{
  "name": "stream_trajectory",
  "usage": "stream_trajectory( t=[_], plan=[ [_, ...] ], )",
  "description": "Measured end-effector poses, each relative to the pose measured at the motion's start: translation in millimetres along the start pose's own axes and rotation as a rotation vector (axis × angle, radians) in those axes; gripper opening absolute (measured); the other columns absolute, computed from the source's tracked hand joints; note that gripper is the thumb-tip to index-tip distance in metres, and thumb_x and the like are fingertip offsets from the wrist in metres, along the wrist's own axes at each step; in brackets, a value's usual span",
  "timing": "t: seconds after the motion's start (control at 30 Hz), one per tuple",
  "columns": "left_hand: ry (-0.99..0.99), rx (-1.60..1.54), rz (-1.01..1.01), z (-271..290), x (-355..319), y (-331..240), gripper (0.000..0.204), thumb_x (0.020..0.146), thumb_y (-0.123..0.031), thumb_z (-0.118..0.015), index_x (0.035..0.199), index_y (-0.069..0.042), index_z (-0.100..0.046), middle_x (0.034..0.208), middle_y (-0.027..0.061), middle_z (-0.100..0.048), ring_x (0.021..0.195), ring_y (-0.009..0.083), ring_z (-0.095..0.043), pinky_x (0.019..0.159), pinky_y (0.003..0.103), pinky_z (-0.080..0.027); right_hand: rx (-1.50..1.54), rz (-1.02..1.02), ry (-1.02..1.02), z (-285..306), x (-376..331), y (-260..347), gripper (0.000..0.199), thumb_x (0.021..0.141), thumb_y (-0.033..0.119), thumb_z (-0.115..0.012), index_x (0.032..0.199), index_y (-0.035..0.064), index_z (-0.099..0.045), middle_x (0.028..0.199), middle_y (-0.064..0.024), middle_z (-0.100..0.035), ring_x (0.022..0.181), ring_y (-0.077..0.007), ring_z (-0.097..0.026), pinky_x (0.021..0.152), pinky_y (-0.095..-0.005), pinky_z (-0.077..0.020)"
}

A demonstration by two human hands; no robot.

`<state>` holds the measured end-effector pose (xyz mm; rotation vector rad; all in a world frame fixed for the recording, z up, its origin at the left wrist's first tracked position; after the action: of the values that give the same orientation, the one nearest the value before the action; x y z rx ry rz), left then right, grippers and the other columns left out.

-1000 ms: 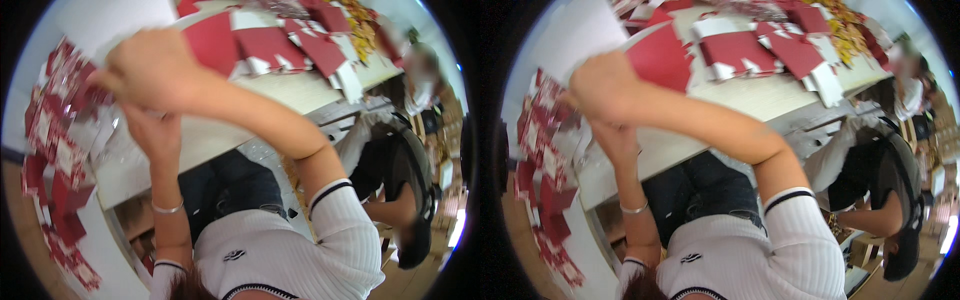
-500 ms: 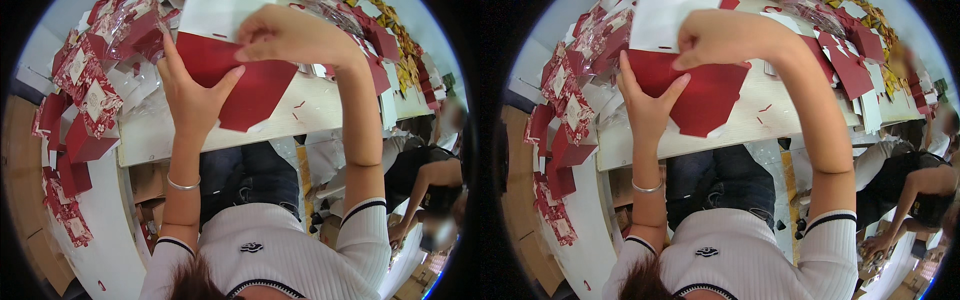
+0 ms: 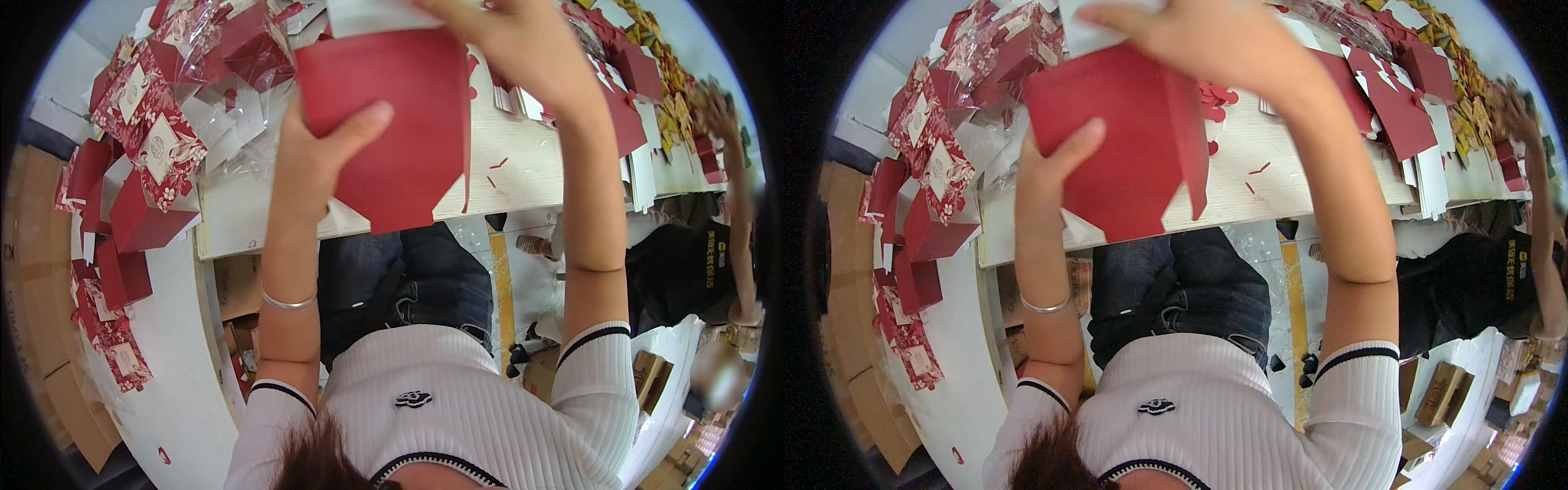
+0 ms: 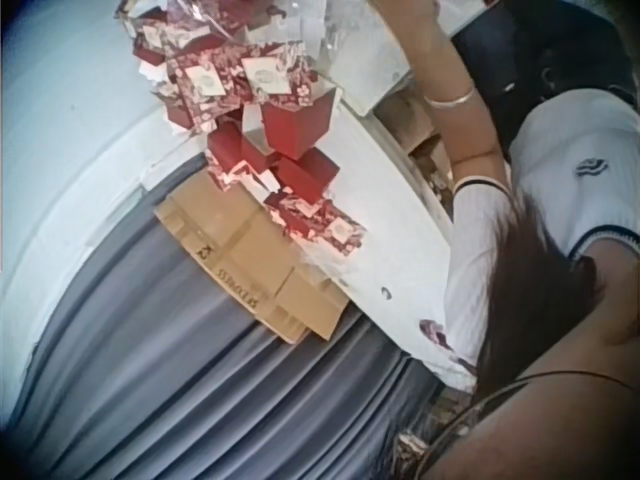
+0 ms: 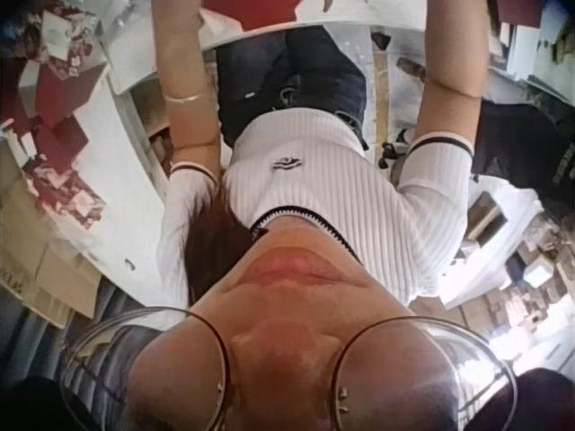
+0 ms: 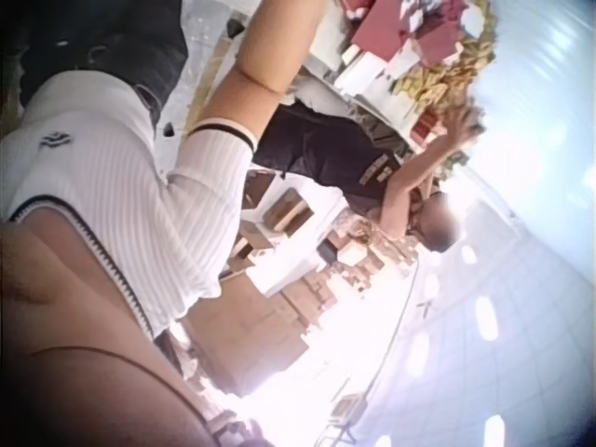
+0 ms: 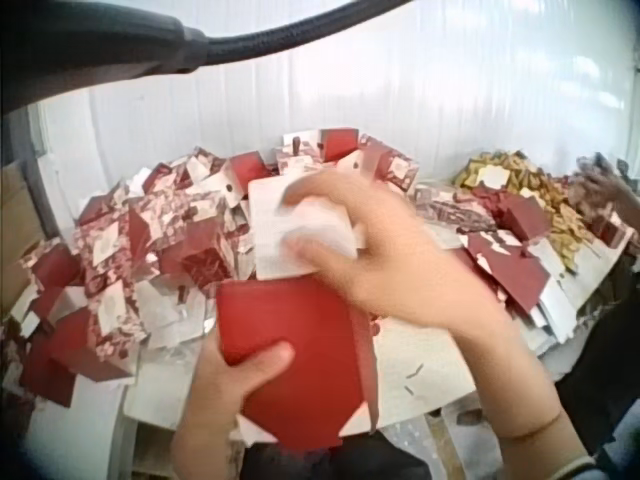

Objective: The person assembles small red paper boxes by folding flat pieces and inserting them into patterned sleeves. The person repeatedly picks up red paper pieces, folds them into box shapes, and places them into decorative sleeves on a cluttered table.

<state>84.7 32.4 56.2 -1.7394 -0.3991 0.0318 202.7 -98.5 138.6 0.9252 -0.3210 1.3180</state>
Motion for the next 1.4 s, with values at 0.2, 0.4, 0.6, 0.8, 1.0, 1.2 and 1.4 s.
stream_trajectory(
  t=[0.2,0.4,0.6,0.8,1.0,1.2,1.4],
  plan=[
    [-0.103,-0.226,0.24,12,4,-1,0.042,0.074,-0.022,-0.065,0.107,0.0,-0.053,0.097,0.0095,-0.06,0.082,0.0167,-0.06,0.073,0.025,-0.048,-0.185,0.129,-0.047,0,-49,13,0.046,0.071,0.003,-0.057,0.116,0.0084,-0.049,0.125,-0.0122,-0.043,0.115,-0.0295,-0.042,0.094,-0.0377,-0.0362],
    [0.068,-0.318,0.57,18,-1,-10,0.036,0.082,-0.024,-0.058,0.11,-0.001,-0.052,0.098,0.0082,-0.061,0.079,0.0137,-0.061,0.071,0.023,-0.049,-0.481,0.272,0.254,-7,-74,25,0.057,0.059,0.0,-0.064,0.113,0.0097,-0.05,0.133,-0.0182,-0.034,0.122,-0.0389,-0.032,0.099,-0.0431,-0.0289],
    [0.319,-0.07,-0.043,41,10,-3,0.085,0.081,-0.062,-0.037,0.137,-0.003,-0.015,0.137,0.0132,-0.028,0.123,0.0229,-0.034,0.1,0.038,-0.027,-0.118,-0.153,0.021,20,-80,-10,0.064,0.059,0.021,-0.076,0.112,0.0023,-0.045,0.116,-0.0149,-0.049,0.106,-0.0248,-0.048,0.088,-0.0364,-0.0379],
    [0.164,0.078,-0.645,8,16,1,0.088,0.072,-0.044,-0.061,0.135,-0.003,-0.016,0.136,0.0115,-0.026,0.124,0.021,-0.028,0.102,0.037,-0.023,0.576,-0.3,-0.091,-9,-74,-12,0.074,0.065,0.023,-0.072,0.123,0.0026,-0.031,0.119,-0.0116,-0.043,0.11,-0.0195,-0.041,0.091,-0.0332,-0.0348],
    [-0.041,-0.213,-0.543,-16,-3,-7,0.044,0.086,-0.011,-0.045,0.127,-0.001,-0.035,0.122,0.0107,-0.046,0.113,0.0194,-0.043,0.098,0.036,-0.031,0.773,-0.256,-0.294,-32,-66,19,0.079,0.072,0.023,-0.063,0.134,0.003,-0.018,0.125,-0.0093,-0.036,0.119,-0.0179,-0.032,0.098,-0.0317,-0.0282],
    [0.049,-0.163,-0.549,-31,-8,-9,0.057,0.079,-0.016,-0.056,0.127,0.0,-0.03,0.118,0.0123,-0.044,0.104,0.0161,-0.045,0.087,0.028,-0.038,0.688,-0.259,-0.551,-33,-73,36,0.066,0.063,0.004,-0.041,0.128,0.0036,-0.03,0.121,-0.011,-0.039,0.113,-0.0188,-0.037,0.096,-0.031,-0.0292],
    [0.272,-0.236,-0.53,-20,-6,-12,0.062,0.081,-0.02,-0.048,0.132,0.001,-0.019,0.13,0.0153,-0.035,0.12,0.0243,-0.034,0.1,0.037,-0.025,0.646,-0.146,-0.554,-34,-77,30,0.077,0.063,0.022,-0.054,0.131,0.002,-0.024,0.129,-0.0187,-0.034,0.117,-0.0245,-0.037,0.099,-0.0348,-0.0293]
  ],
)
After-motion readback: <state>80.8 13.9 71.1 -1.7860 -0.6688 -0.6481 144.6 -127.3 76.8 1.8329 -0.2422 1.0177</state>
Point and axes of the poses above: each hand's wrist, its own x-axis towards the middle knuckle, its own z-axis out of the back of the hand, y = z × x, the point moved 1 cm from there along x, towards the middle knuckle
